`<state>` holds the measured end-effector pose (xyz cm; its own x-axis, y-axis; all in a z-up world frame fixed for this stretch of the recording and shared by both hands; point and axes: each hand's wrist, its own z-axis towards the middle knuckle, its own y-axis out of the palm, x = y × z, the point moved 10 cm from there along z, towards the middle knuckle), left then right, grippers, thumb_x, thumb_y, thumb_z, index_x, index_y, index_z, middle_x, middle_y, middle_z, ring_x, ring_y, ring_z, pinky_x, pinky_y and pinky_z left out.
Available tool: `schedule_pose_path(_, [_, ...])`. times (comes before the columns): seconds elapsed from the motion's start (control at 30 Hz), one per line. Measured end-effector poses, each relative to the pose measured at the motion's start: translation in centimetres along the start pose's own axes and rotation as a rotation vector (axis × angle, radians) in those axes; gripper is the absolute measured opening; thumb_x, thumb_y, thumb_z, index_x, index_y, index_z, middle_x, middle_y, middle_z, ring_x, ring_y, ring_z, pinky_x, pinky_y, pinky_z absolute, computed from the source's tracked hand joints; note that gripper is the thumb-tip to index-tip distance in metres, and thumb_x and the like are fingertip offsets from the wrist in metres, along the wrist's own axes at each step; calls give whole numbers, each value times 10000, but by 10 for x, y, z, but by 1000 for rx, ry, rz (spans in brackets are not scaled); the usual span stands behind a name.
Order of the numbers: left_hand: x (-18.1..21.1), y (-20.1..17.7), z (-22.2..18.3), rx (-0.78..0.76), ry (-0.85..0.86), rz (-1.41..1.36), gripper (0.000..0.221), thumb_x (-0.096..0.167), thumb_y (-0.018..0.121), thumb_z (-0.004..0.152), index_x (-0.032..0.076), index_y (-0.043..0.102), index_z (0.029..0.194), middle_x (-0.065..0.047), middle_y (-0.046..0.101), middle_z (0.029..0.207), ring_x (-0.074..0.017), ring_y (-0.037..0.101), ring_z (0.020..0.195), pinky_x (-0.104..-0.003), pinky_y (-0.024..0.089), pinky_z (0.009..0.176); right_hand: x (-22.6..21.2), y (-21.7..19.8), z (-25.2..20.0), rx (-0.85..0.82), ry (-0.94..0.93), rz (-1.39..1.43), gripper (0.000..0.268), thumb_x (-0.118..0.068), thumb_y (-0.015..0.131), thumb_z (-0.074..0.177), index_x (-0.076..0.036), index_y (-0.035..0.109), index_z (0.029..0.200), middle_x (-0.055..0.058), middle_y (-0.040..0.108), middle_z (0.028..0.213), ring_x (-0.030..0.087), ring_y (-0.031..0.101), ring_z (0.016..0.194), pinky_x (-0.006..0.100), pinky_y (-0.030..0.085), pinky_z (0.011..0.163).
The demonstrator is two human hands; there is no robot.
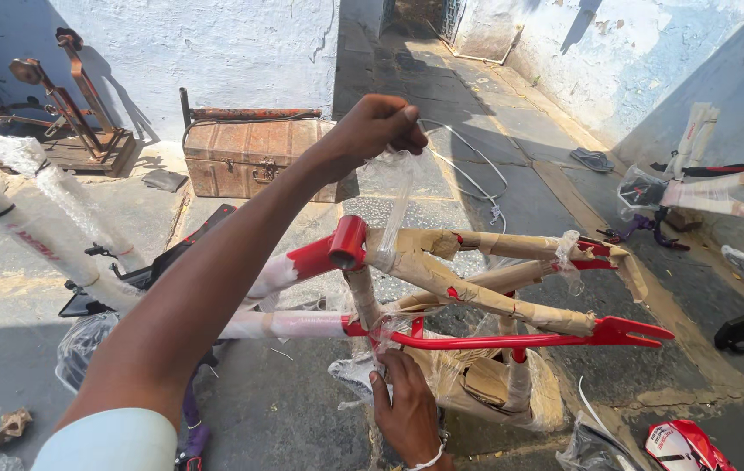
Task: The person removes plastic and cardboard wrapping from a bicycle frame by hand, then positions a black fender onto the frame and secures it with screws using a tool.
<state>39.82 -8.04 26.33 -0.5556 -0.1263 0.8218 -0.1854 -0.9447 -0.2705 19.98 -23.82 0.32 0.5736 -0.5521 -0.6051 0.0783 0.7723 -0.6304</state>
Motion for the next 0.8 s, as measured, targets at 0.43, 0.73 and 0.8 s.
schedule_pose_path(0.43, [-266,31,-101,-187,-960,-487,271,141,456,1049,-31,665,1026,-121,728,870,-174,705,717,-343,613,704,68,25,103,33,378,581,297,-161,571,999,13,647,1228,200,705,1155,320,699,1004,440,567,883])
schedule_pose_path(0.73, [-98,-56,-108,468,-296,668,315,304,664,1005,-8,644,959,-189,727,887,-296,702,847,-400,515,740,-29,12,79,169,57,42,284,-210,480,1074,28,614,994,243,625,1020,427,591,1044,508,445,957])
schedule_pose_path(0.8, [-27,-57,-161,803,-30,566,246,251,613,1018,14,625,952,-139,710,798,-272,693,727,-393,512,672,-73,-4,40,248,-160,20,279,-208,474,1077,33,588,994,260,625,1097,451,587,1073,541,432,930])
